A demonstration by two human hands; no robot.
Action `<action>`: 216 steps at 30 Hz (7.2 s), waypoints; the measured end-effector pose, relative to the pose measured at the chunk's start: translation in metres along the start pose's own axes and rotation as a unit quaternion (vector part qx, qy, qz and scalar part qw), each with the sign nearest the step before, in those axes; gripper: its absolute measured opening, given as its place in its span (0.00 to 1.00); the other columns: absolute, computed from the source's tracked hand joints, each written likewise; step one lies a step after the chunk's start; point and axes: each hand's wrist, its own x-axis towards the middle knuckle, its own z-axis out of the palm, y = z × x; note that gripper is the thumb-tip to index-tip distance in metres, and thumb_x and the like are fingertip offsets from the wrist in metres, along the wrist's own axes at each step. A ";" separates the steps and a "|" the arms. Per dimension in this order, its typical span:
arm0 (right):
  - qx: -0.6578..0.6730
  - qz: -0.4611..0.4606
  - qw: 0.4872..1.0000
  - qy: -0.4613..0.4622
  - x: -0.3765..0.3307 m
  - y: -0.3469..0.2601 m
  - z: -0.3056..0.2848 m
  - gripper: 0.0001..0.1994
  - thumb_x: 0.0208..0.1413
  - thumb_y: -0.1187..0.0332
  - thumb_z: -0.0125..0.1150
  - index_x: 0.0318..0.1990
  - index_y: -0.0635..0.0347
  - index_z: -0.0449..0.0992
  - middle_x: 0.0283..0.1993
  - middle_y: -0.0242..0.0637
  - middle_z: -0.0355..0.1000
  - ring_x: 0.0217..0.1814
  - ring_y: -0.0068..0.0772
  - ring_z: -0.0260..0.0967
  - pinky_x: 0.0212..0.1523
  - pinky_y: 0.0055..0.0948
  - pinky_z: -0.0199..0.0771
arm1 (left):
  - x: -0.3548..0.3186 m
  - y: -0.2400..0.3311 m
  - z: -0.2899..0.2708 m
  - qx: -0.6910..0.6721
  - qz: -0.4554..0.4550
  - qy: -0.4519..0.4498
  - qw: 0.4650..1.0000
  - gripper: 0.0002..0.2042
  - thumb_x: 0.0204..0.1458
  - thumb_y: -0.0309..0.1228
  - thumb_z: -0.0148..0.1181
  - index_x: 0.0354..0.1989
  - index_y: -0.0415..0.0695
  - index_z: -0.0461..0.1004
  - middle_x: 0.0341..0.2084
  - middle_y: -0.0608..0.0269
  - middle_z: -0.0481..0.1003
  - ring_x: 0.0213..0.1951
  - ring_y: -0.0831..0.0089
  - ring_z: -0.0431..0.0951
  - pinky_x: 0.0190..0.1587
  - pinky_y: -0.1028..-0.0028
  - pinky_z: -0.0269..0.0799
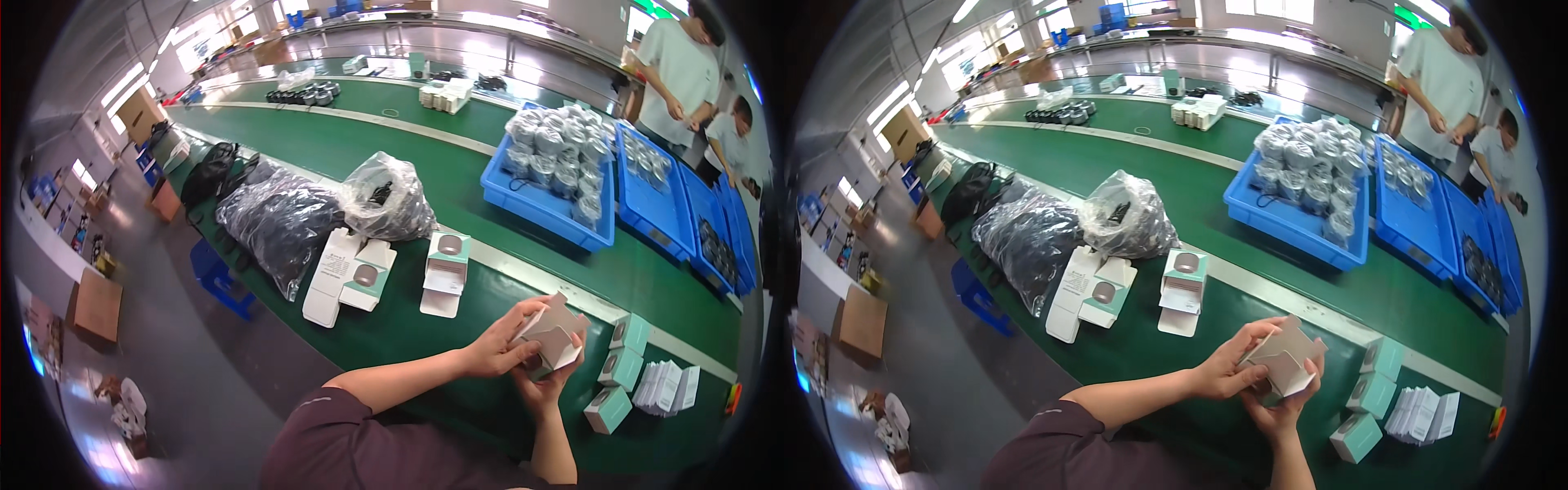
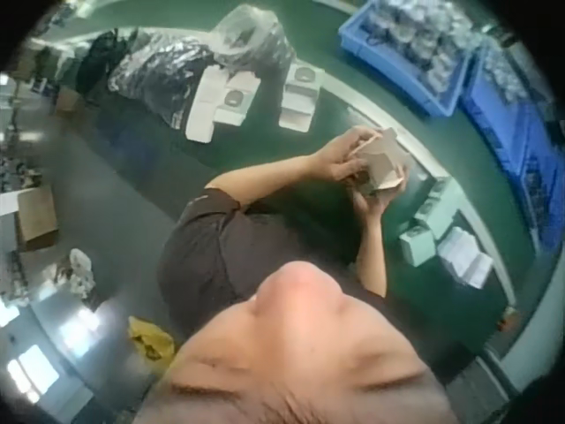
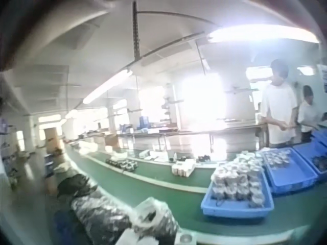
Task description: The person assembles cardboard product boxes, inserts packaged components along with manuals and accessories into each box by hand, folds them closed, and stacks the completed packages on the table.
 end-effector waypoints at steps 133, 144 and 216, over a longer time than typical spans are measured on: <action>0.032 0.025 0.999 0.022 0.011 -0.001 -0.004 0.56 0.46 0.71 0.80 0.80 0.58 0.46 0.69 0.45 0.62 0.70 0.42 0.66 0.69 0.43 0.65 | -0.020 0.074 -0.135 0.684 -0.113 -0.051 0.719 0.15 0.53 0.34 0.73 0.48 0.46 0.83 0.45 0.63 0.84 0.42 0.57 0.83 0.48 0.59 0.78; 0.033 0.029 0.999 0.009 0.005 0.005 -0.002 0.56 0.46 0.69 0.81 0.80 0.60 0.48 0.67 0.44 0.62 0.68 0.41 0.65 0.68 0.41 0.64 | -0.011 0.064 -0.162 0.683 -0.096 -0.094 0.718 0.09 0.61 0.38 0.63 0.37 0.47 0.84 0.33 0.59 0.85 0.39 0.55 0.84 0.44 0.56 0.78; 0.036 0.072 0.997 0.000 0.009 -0.001 -0.001 0.56 0.54 0.61 0.80 0.83 0.58 0.45 0.83 0.42 0.47 0.82 0.47 0.51 0.80 0.45 0.48 | -0.027 0.067 -0.147 0.730 -0.014 -0.072 0.680 0.03 0.59 0.33 0.59 0.33 0.52 0.78 0.25 0.67 0.80 0.35 0.67 0.80 0.44 0.64 0.71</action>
